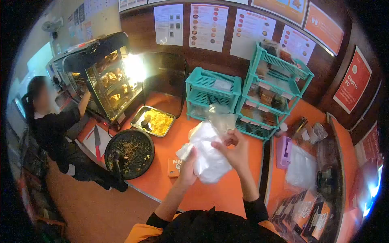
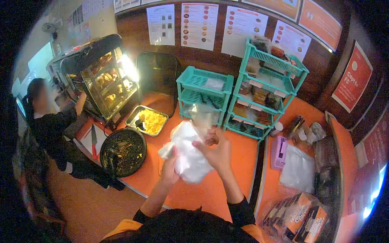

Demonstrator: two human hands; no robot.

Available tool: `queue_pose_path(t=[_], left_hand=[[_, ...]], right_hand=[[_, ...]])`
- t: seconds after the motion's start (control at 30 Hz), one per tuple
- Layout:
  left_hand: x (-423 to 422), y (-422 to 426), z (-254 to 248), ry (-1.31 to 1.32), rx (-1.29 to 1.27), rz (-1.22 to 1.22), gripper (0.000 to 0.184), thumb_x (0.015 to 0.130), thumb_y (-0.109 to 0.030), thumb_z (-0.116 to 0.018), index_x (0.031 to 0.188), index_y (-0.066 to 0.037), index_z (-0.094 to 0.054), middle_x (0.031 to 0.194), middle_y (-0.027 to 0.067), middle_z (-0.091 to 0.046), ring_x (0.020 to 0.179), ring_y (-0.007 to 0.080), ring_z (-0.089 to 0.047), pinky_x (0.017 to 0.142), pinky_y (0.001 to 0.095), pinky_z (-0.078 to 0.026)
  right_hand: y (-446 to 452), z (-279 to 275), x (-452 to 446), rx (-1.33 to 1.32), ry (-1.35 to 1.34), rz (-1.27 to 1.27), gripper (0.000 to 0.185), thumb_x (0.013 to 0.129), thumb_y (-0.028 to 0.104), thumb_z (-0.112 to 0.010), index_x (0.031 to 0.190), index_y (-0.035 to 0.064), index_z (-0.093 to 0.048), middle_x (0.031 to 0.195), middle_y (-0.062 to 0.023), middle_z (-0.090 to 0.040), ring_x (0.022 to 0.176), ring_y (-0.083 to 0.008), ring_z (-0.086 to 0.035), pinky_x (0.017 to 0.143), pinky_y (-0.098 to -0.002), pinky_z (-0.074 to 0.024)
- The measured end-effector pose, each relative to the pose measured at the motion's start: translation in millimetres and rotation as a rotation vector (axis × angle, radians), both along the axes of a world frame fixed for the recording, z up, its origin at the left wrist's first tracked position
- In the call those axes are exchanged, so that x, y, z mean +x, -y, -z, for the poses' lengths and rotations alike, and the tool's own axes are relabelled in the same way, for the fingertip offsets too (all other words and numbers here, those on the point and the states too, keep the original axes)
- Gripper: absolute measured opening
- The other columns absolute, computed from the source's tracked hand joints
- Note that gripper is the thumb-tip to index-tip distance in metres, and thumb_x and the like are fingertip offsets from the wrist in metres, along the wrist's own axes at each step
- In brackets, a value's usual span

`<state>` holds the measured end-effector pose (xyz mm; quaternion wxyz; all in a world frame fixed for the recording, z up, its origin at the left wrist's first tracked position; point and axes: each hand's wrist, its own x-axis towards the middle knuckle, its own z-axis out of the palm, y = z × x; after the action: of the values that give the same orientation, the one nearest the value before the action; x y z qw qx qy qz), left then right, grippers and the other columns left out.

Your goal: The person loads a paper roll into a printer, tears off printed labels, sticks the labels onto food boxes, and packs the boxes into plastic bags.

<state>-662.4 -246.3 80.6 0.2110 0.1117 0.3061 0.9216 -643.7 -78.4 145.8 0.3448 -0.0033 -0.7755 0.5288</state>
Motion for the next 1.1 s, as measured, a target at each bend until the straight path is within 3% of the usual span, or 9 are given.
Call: queue_pose_path(t=[0.17, 0.3, 0.37, 0.4, 0.47, 0.6, 0.93, 1.03, 1.1], left_hand=[[-3.4, 8.1, 0.9, 0.017, -0.052, 0.004, 0.053, 0.103, -0.042, -0.045, 0.138, -0.002, -0.041, 0.131, 0.0138, -0.056, 0.118, 0.0264, -0.058, 0.100, 0.0432, -0.048], [-11.2, 14.5, 10.7, 0.070, -0.054, -0.007, 0.055, 0.103, -0.045, -0.044, 0.138, -0.003, -0.041, 0.130, 0.0138, -0.057, 0.118, 0.0274, -0.059, 0.099, 0.0432, -0.049], [-11.4, 18.8, 3.9, 0.070, -0.030, 0.029, 0.056, 0.102, -0.045, -0.044, 0.138, -0.003, -0.042, 0.131, 0.0138, -0.057, 0.118, 0.0274, -0.059, 0.100, 0.0432, -0.048], [-13.8, 18.8, 0.8, 0.067, -0.003, 0.061, 0.056, 0.102, -0.046, -0.044, 0.138, -0.004, -0.042, 0.131, 0.0138, -0.057, 0.118, 0.0274, -0.058, 0.101, 0.0432, -0.048], [-21.1, 15.5, 1.2, 0.063, 0.005, 0.079, 0.056, 0.102, -0.046, -0.044, 0.138, -0.004, -0.042, 0.131, 0.0140, -0.057, 0.119, 0.0275, -0.058, 0.101, 0.0433, -0.047], [-30.8, 13.0, 6.3, 0.106, -0.014, 0.056, 0.058, 0.102, -0.046, -0.044, 0.139, -0.002, -0.039, 0.133, 0.0159, -0.055, 0.120, 0.0289, -0.058, 0.101, 0.0451, -0.048], [-51.2, 23.9, 10.2, 0.157, 0.003, 0.102, 0.060, 0.102, -0.048, -0.042, 0.141, -0.002, -0.039, 0.135, 0.0166, -0.054, 0.123, 0.0305, -0.055, 0.104, 0.0465, -0.045], [-60.6, 29.5, 16.9, 0.212, 0.084, 0.187, 0.063, 0.101, -0.050, -0.042, 0.141, -0.002, -0.038, 0.136, 0.0172, -0.053, 0.124, 0.0322, -0.054, 0.105, 0.0479, -0.044], [-66.2, 30.8, 23.5, 0.214, 0.139, 0.198, 0.057, 0.102, -0.046, -0.045, 0.139, -0.003, -0.040, 0.131, 0.0149, -0.055, 0.120, 0.0298, -0.057, 0.102, 0.0463, -0.047]], right_hand=[[-32.8, -13.3, -5.2, -0.183, 0.026, -0.126, 0.009, 0.080, 0.002, -0.071, 0.087, -0.0010, -0.066, 0.076, -0.0019, -0.069, 0.071, -0.0077, -0.063, 0.067, -0.0244, -0.0508], [-68.2, -42.0, -3.0, 0.088, 0.089, 0.098, 0.007, 0.082, 0.001, -0.066, 0.088, 0.0010, -0.069, 0.074, -0.0035, -0.069, 0.067, -0.0121, -0.064, 0.061, -0.0282, -0.0485], [-65.4, -63.0, 2.3, 0.859, -0.130, 1.122, 0.009, 0.084, 0.002, -0.064, 0.090, 0.0022, -0.071, 0.077, -0.0081, -0.069, 0.068, -0.0206, -0.066, 0.062, -0.0305, -0.0494], [-59.5, -59.7, -0.7, 0.861, -0.135, 1.126, 0.009, 0.084, 0.002, -0.064, 0.090, 0.0022, -0.071, 0.077, -0.0081, -0.069, 0.068, -0.0206, -0.066, 0.062, -0.0305, -0.0494], [-30.4, -34.6, -5.7, 0.462, -0.207, 0.561, 0.013, 0.086, 0.005, -0.065, 0.098, 0.0041, -0.071, 0.080, -0.0110, -0.068, 0.075, -0.0288, -0.067, 0.068, -0.0315, -0.0520], [23.9, 7.8, -20.7, -0.169, 0.050, -0.009, 0.023, 0.085, 0.006, -0.070, 0.107, 0.0018, -0.067, 0.086, -0.0092, -0.072, 0.079, -0.0197, -0.069, 0.072, -0.0315, -0.0542], [-38.5, 5.5, -50.3, -0.196, 0.042, 0.002, 0.007, 0.081, 0.000, -0.064, 0.085, -0.0025, -0.070, 0.079, -0.0093, -0.072, 0.071, -0.0104, -0.067, 0.064, -0.0247, -0.0525], [-62.7, -7.1, -56.0, 0.104, 0.064, 0.240, 0.010, 0.082, -0.002, -0.063, 0.090, -0.0032, -0.069, 0.082, -0.0116, -0.072, 0.069, -0.0133, -0.068, 0.063, -0.0257, -0.0522], [-47.7, -30.2, -48.7, 0.405, -0.114, 0.826, 0.016, 0.083, -0.001, -0.063, 0.099, -0.0024, -0.068, 0.086, -0.0136, -0.071, 0.072, -0.0187, -0.069, 0.066, -0.0284, -0.0525]])
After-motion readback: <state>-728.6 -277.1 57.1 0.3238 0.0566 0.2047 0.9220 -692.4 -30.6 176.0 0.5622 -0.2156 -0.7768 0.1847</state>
